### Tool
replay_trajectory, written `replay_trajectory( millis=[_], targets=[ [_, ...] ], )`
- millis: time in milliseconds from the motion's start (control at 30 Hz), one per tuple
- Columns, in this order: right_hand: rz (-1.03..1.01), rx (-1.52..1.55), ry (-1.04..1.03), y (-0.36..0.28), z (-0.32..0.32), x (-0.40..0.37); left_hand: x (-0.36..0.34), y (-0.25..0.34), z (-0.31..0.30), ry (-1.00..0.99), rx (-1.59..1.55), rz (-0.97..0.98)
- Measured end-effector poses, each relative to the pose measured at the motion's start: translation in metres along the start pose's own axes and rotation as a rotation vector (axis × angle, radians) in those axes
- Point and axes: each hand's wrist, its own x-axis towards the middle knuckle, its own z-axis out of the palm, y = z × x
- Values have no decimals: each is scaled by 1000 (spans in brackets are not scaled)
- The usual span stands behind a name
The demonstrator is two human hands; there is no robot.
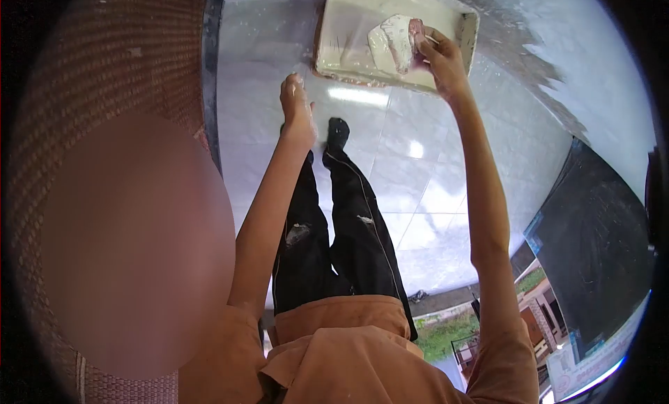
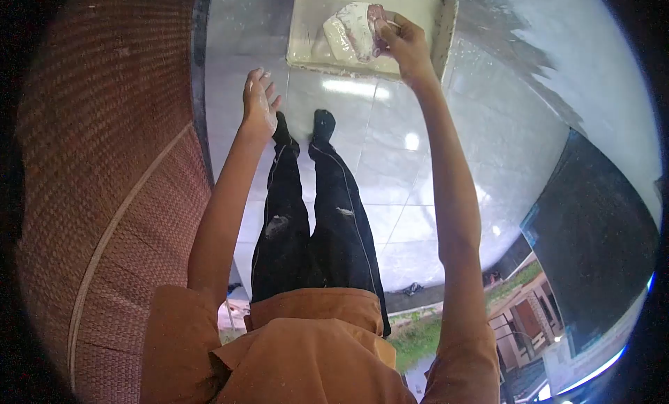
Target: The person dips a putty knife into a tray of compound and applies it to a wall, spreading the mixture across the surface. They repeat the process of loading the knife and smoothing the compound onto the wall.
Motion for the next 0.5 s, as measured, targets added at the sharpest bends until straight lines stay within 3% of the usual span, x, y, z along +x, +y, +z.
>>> replay_trajectory(
  millis=[67, 133, 200, 267, 500],
  targets=[
    [-29, 58, 39, -14, 5, -8, -15, 18, -2, -112, 89, 223],
    [-50, 233, 99, -42, 18, -25, -28, 49, 4, -130, 74, 268],
    [-117, 283, 86, -72, 31, -40, -30, 76, -2, -226, 196, 444],
    [-179, 446, 139, -107, 49, -57, -73, 116, 13, -220, 194, 490],
    [-415, 604, 127, -244, 84, -108, -204, 244, 44, -340, 337, 1071]
  ],
)
